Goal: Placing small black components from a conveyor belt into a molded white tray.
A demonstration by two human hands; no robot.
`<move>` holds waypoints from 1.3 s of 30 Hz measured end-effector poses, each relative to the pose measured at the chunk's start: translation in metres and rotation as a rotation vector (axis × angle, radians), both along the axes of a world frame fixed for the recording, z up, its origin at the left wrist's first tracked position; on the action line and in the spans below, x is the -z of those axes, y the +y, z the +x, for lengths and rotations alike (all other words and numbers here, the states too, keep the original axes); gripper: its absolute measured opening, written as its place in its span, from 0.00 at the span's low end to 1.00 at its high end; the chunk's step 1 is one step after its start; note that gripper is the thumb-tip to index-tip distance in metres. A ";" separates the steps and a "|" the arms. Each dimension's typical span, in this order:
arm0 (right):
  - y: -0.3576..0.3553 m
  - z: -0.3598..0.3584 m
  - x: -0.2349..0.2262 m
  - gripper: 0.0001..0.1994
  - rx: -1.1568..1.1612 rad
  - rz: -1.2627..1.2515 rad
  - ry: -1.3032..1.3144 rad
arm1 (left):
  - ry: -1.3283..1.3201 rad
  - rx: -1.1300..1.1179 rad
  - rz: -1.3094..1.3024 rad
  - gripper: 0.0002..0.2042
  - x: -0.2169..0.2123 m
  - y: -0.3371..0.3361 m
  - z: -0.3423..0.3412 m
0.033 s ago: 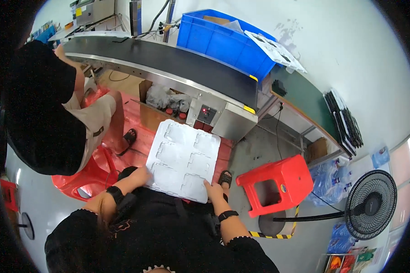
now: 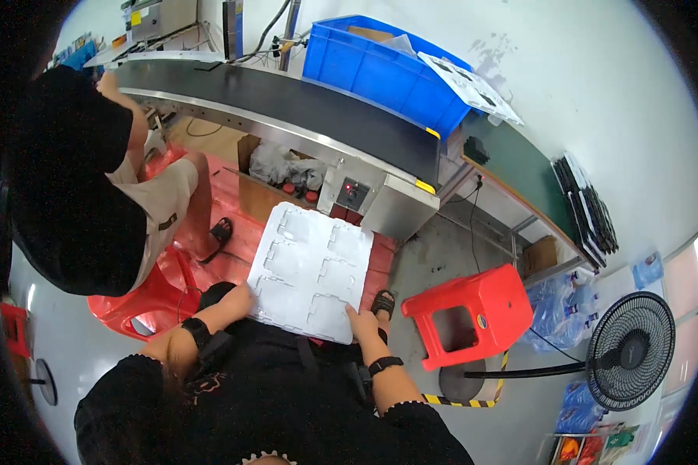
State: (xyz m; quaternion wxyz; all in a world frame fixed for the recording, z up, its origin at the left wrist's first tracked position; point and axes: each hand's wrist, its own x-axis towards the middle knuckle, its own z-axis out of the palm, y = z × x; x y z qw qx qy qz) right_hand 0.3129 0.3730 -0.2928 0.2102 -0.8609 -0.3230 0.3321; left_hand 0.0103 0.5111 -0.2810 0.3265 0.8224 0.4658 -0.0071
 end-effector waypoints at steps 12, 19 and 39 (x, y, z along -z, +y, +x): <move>-0.004 -0.008 -0.009 0.39 0.105 -0.209 0.432 | -0.035 -0.179 0.029 0.15 -0.012 -0.017 -0.011; -0.044 -0.025 0.009 0.40 0.139 0.150 0.434 | 0.622 0.419 0.035 0.11 -0.031 -0.005 0.002; -0.061 -0.028 0.007 0.31 -0.183 -0.109 0.135 | 0.164 -0.017 -0.378 0.17 -0.010 0.000 -0.028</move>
